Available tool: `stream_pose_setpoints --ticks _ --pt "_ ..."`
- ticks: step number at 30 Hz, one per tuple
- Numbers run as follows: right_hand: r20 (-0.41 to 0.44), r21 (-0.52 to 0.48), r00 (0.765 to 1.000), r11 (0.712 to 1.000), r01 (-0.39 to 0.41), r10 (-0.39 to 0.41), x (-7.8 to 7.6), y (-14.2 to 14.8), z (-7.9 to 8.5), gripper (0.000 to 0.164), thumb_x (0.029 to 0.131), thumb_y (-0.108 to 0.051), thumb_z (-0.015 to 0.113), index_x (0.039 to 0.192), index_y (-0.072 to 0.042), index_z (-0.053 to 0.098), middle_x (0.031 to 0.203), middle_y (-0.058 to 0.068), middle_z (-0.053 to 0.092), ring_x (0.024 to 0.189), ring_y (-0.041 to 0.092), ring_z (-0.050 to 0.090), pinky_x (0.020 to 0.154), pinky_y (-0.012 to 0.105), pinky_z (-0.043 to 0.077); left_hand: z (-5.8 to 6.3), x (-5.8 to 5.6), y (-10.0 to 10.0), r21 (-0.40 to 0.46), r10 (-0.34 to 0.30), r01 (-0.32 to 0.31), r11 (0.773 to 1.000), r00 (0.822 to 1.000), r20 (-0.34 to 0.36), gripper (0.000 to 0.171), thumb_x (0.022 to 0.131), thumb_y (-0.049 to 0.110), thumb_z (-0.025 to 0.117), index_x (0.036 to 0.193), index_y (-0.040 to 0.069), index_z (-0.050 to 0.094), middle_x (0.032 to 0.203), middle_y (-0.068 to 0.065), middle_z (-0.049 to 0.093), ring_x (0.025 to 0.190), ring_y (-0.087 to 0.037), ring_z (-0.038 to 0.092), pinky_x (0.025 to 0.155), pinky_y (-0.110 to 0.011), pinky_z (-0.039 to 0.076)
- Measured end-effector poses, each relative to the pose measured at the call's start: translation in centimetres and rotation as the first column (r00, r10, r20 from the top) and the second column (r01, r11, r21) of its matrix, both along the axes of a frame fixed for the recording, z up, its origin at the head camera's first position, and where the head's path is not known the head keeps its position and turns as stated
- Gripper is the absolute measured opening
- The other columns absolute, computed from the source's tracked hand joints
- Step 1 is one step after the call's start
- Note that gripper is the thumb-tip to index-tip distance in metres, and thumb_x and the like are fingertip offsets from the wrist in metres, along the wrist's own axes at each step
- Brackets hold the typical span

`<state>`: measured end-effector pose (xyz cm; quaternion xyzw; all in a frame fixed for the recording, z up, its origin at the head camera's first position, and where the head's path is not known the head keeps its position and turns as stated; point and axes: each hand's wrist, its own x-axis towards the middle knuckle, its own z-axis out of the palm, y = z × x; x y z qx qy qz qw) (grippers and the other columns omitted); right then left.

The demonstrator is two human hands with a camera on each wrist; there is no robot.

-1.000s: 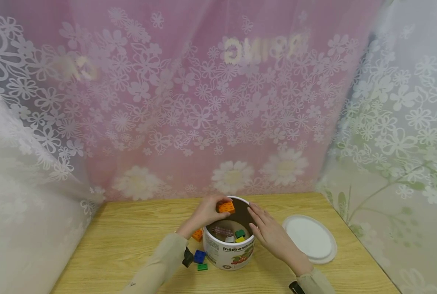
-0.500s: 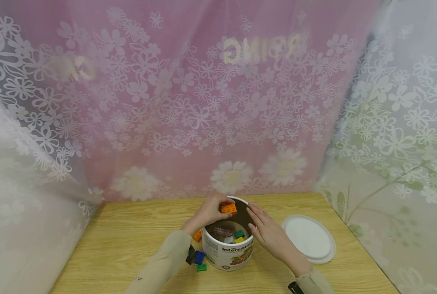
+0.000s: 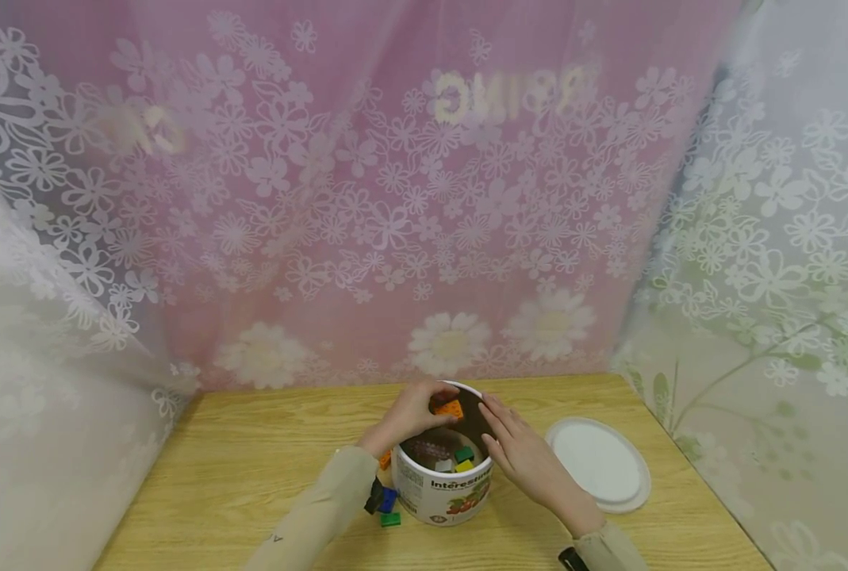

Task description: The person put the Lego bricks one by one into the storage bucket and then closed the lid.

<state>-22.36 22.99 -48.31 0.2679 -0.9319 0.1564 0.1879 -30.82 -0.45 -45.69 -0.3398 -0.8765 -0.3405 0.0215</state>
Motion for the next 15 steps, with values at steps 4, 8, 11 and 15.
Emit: stream_pose_setpoints --ticks 4,8,11,15 --pt "0.001 0.016 1.000 1.000 -0.001 0.000 -0.1 0.0 0.0 0.055 0.106 -0.025 0.055 0.153 -0.001 0.043 0.162 0.013 0.034 0.148 0.030 0.036 0.119 0.051 0.032 -0.1 -0.1 -0.1 0.050 0.006 -0.006 0.999 1.000 0.004 0.041 0.093 0.023 0.076 0.130 0.009 0.067 0.123 -0.006 0.070 0.110 -0.022 0.066 0.095 -0.038 0.055" --pt "-0.016 0.025 1.000 1.000 -0.006 0.006 -0.1 0.0 -0.1 0.055 0.108 -0.030 0.051 0.153 0.000 0.042 0.162 0.014 0.035 0.147 0.031 0.037 0.118 0.051 0.032 0.1 0.0 -0.4 0.112 0.017 -0.016 0.994 1.000 -0.010 0.035 0.096 0.021 0.072 0.128 0.009 0.068 0.120 -0.005 0.070 0.106 -0.021 0.067 0.092 -0.036 0.056" --pt "-0.030 0.025 1.000 1.000 -0.008 0.008 0.0 0.0 0.0 0.055 0.108 -0.031 0.049 0.152 0.001 0.043 0.161 0.016 0.036 0.145 0.033 0.039 0.117 0.052 0.033 0.3 0.0 -0.7 0.167 0.029 -0.022 0.986 0.999 -0.041 0.031 0.097 0.018 0.071 0.126 0.009 0.068 0.117 -0.005 0.070 0.103 -0.020 0.068 0.090 -0.035 0.057" --pt "-0.038 0.015 0.999 1.000 -0.005 0.005 0.0 0.0 0.0 0.054 0.106 -0.026 0.054 0.151 0.002 0.044 0.160 0.017 0.038 0.144 0.034 0.040 0.117 0.053 0.033 0.8 0.2 -1.2 0.225 0.043 -0.030 0.974 0.998 -0.051 0.030 0.096 0.015 0.072 0.126 0.010 0.069 0.115 -0.004 0.071 0.101 -0.019 0.069 0.088 -0.035 0.058"
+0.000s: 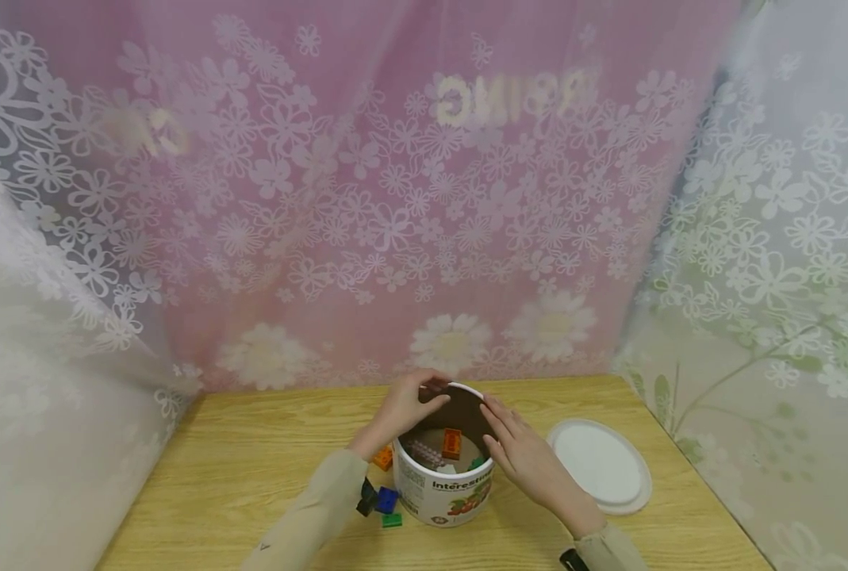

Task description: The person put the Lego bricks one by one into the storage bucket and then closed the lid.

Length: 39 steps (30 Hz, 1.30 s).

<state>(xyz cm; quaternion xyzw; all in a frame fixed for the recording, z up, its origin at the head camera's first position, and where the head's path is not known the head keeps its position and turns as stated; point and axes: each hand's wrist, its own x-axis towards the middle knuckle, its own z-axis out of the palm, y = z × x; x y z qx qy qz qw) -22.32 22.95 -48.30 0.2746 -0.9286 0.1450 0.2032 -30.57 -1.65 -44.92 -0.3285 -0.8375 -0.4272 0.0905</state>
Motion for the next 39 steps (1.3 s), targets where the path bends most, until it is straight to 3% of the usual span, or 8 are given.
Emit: stream_pose_setpoints --ticks 4,9,24,32,39 --pt "-0.011 -0.004 1.000 1.000 0.002 -0.002 0.0 0.0 -0.1 0.053 0.104 -0.022 0.057 0.150 0.002 0.045 0.159 0.017 0.039 0.144 0.035 0.041 0.117 0.053 0.033 0.3 0.2 -0.6 0.043 0.000 0.000 0.999 1.000 -0.007 0.029 0.096 0.014 0.072 0.124 0.010 0.070 0.113 -0.006 0.072 0.100 -0.020 0.070 0.086 -0.036 0.060" --pt "-0.030 -0.005 1.000 1.000 0.000 -0.001 0.0 0.0 -0.2 0.052 0.107 -0.027 0.052 0.150 0.002 0.046 0.158 0.017 0.040 0.143 0.034 0.042 0.115 0.053 0.034 0.6 0.5 -1.6 0.087 0.011 -0.010 0.996 1.000 -0.015 0.029 0.095 0.014 0.073 0.124 0.011 0.070 0.118 -0.009 0.071 0.104 -0.025 0.069 0.090 -0.043 0.058" --pt "0.019 0.003 1.000 1.000 0.008 -0.009 -0.1 0.2 -0.2 0.055 0.107 -0.029 0.051 0.153 0.001 0.042 0.161 0.016 0.036 0.146 0.035 0.038 0.118 0.052 0.031 1.2 1.9 -7.3 0.165 0.097 -0.108 0.980 0.993 0.073 0.036 0.093 0.012 0.075 0.128 0.015 0.069 0.124 -0.007 0.070 0.112 -0.028 0.065 0.099 -0.054 0.051" --pt "0.009 -0.002 1.000 1.000 0.010 -0.010 0.0 0.1 -0.1 0.055 0.108 -0.031 0.050 0.153 0.000 0.042 0.161 0.016 0.036 0.146 0.033 0.038 0.119 0.048 0.029 0.3 2.9 -10.5 0.151 0.155 -0.171 0.974 0.981 0.113 0.036 0.093 0.019 0.076 0.129 0.018 0.068 0.127 -0.010 0.068 0.114 -0.027 0.063 0.101 -0.057 0.049" --pt "-0.007 -0.008 1.000 1.000 -0.004 0.004 -0.1 0.0 -0.2 0.054 0.108 -0.030 0.050 0.152 0.001 0.043 0.160 0.017 0.038 0.145 0.034 0.039 0.117 0.052 0.032 -1.0 3.9 -13.1 0.098 0.210 -0.226 0.969 0.967 0.147 0.037 0.093 0.021 0.076 0.129 0.017 0.067 0.126 -0.009 0.068 0.115 -0.030 0.063 0.102 -0.057 0.049"
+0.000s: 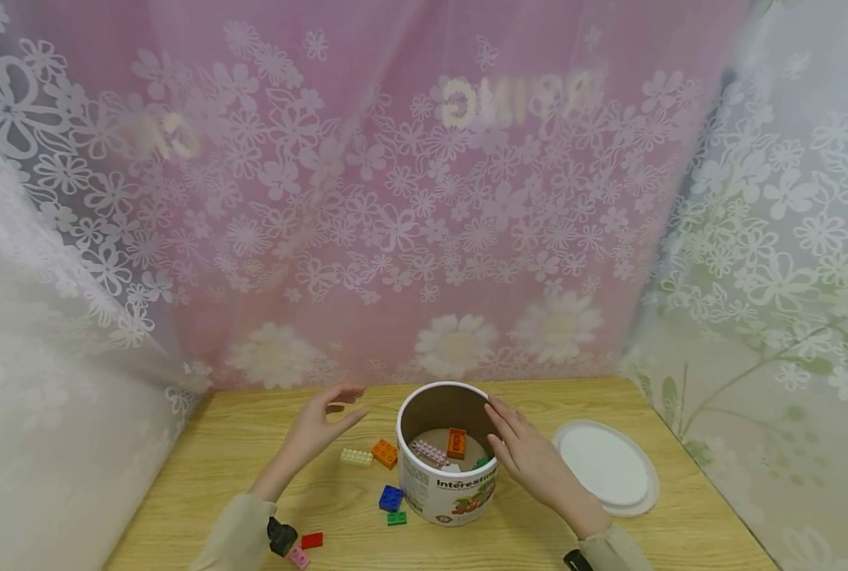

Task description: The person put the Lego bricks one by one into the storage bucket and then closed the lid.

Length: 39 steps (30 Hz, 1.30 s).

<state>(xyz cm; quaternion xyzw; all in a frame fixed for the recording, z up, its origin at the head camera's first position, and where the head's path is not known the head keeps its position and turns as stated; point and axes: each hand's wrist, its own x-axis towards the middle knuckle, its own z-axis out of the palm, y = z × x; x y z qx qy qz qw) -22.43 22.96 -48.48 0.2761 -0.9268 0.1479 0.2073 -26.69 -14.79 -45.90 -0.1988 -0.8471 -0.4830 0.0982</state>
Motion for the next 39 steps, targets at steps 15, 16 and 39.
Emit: stream_pose_setpoints --ticks 15,16,39 --pt "-0.028 0.006 1.000 1.000 0.011 -0.010 0.0 0.2 0.0 0.052 0.106 -0.024 0.054 0.151 0.001 0.045 0.160 0.016 0.038 0.144 0.034 0.041 0.115 0.054 0.035 -2.8 2.7 -3.8 -0.058 -0.031 0.039 0.998 0.992 0.123 0.037 0.092 0.028 0.077 0.127 0.019 0.067 0.123 -0.002 0.070 0.113 -0.029 0.064 0.098 -0.053 0.052" --pt "-0.024 0.002 1.000 1.000 0.008 -0.008 0.0 0.2 0.0 0.053 0.106 -0.024 0.054 0.151 0.001 0.044 0.160 0.016 0.037 0.144 0.034 0.040 0.115 0.054 0.034 -3.0 2.9 -4.0 -0.064 -0.038 0.047 0.997 0.990 0.139 0.038 0.092 0.029 0.076 0.127 0.018 0.067 0.123 -0.004 0.070 0.114 -0.031 0.064 0.098 -0.054 0.052" --pt "0.005 0.003 1.000 1.000 0.007 -0.007 0.0 0.0 0.0 0.054 0.105 -0.022 0.055 0.152 0.002 0.042 0.160 0.017 0.036 0.145 0.033 0.039 0.116 0.055 0.032 -8.4 8.6 -7.8 0.061 -0.323 0.335 0.940 0.822 0.469 0.041 0.091 0.016 0.078 0.126 0.001 0.066 0.123 -0.018 0.067 0.109 -0.031 0.065 0.088 -0.037 0.058"
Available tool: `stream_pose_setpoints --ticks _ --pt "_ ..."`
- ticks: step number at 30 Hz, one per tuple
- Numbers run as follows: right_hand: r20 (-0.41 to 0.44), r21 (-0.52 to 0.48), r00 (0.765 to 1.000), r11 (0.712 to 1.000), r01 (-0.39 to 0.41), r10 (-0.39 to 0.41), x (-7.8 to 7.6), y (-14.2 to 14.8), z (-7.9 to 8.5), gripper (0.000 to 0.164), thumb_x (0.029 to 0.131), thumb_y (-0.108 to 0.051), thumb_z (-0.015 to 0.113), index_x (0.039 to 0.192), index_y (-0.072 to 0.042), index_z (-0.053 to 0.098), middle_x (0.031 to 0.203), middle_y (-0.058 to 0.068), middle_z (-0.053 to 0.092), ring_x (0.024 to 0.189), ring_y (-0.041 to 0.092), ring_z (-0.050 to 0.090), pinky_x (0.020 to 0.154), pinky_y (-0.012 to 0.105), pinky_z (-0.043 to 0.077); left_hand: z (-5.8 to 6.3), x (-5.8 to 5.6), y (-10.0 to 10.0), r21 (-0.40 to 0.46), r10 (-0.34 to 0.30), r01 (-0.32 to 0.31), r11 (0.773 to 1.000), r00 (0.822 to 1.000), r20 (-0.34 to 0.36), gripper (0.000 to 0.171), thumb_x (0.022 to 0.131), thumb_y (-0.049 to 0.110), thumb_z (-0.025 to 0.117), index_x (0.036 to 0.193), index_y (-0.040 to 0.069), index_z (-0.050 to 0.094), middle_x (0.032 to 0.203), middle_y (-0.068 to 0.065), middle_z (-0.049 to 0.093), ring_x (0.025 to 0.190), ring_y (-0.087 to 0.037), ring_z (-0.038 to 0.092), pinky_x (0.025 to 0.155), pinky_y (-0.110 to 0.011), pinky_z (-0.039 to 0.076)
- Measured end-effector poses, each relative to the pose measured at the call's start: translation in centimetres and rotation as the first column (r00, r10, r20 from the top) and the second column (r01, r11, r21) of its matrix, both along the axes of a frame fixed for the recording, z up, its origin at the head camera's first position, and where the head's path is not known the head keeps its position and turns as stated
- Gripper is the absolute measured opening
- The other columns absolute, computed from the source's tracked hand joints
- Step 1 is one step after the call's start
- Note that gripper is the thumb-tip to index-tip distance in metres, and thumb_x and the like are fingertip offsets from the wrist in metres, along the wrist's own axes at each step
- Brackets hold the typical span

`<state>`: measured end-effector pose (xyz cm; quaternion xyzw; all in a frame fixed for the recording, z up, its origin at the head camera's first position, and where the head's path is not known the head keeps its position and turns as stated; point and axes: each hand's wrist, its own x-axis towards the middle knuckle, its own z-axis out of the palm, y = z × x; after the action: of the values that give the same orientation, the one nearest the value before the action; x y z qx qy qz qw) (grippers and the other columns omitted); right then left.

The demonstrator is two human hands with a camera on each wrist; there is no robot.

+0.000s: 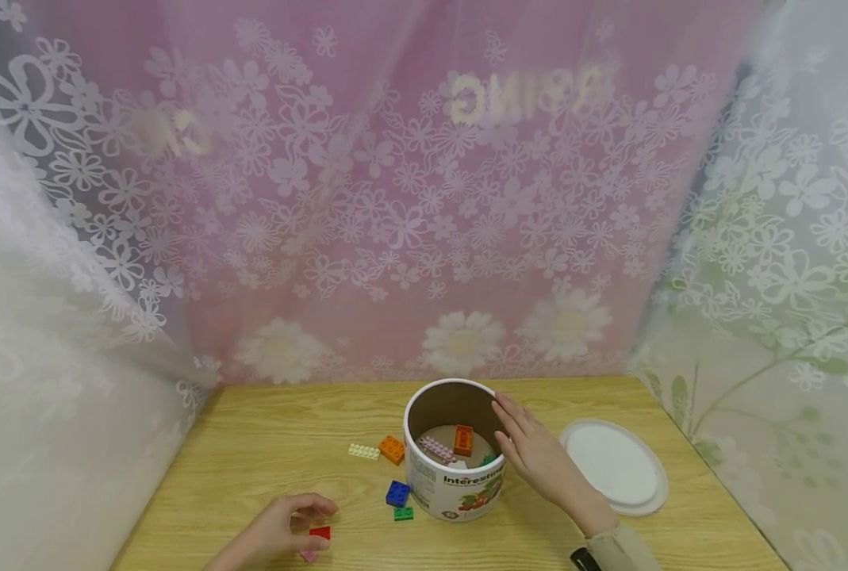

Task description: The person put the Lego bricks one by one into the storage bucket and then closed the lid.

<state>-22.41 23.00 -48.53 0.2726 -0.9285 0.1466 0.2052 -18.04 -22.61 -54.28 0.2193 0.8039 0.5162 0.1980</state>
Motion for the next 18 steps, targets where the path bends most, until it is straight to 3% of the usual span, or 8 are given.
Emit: stream_pose_setpoints --ticks 4,8,13,18 --pt "0.000 0.000 1.000 1.000 0.007 -0.007 0.0 0.1 0.0 0.053 0.106 -0.023 0.054 0.152 0.002 0.043 0.161 0.015 0.035 0.146 0.033 0.038 0.116 0.055 0.032 -0.3 0.4 -0.1 -0.012 -0.001 0.002 1.000 0.997 0.076 0.039 0.089 0.017 0.080 0.123 0.002 0.068 0.122 -0.015 0.068 0.107 -0.025 0.064 0.084 -0.030 0.057" --pt "-0.001 -0.002 1.000 1.000 0.006 -0.006 0.1 0.1 0.0 0.053 0.107 -0.025 0.053 0.152 0.002 0.043 0.161 0.017 0.036 0.146 0.033 0.038 0.117 0.054 0.031 -0.6 0.6 -0.2 -0.019 -0.029 0.030 0.999 0.998 0.062 0.038 0.087 0.016 0.081 0.121 0.003 0.069 0.118 -0.013 0.069 0.101 -0.017 0.063 0.082 -0.025 0.055" --pt "-0.006 0.006 1.000 1.000 0.007 -0.007 -0.1 0.1 -0.1 0.054 0.106 -0.022 0.054 0.152 0.001 0.042 0.160 0.017 0.037 0.146 0.032 0.038 0.117 0.054 0.031 -1.0 0.3 -0.2 -0.064 0.004 -0.005 0.998 1.000 -0.018 0.032 0.085 0.013 0.082 0.115 0.006 0.071 0.110 -0.006 0.070 0.093 -0.009 0.062 0.077 -0.021 0.053" --pt "-0.012 -0.004 1.000 1.000 -0.001 0.001 -0.2 0.0 -0.2 0.053 0.105 -0.021 0.056 0.152 0.000 0.043 0.160 0.016 0.038 0.146 0.033 0.039 0.118 0.051 0.031 -1.9 -0.6 -0.1 -0.073 0.046 -0.056 0.996 0.990 -0.133 0.023 0.086 0.008 0.080 0.108 0.006 0.072 0.101 -0.003 0.071 0.084 -0.004 0.062 0.072 -0.021 0.055"
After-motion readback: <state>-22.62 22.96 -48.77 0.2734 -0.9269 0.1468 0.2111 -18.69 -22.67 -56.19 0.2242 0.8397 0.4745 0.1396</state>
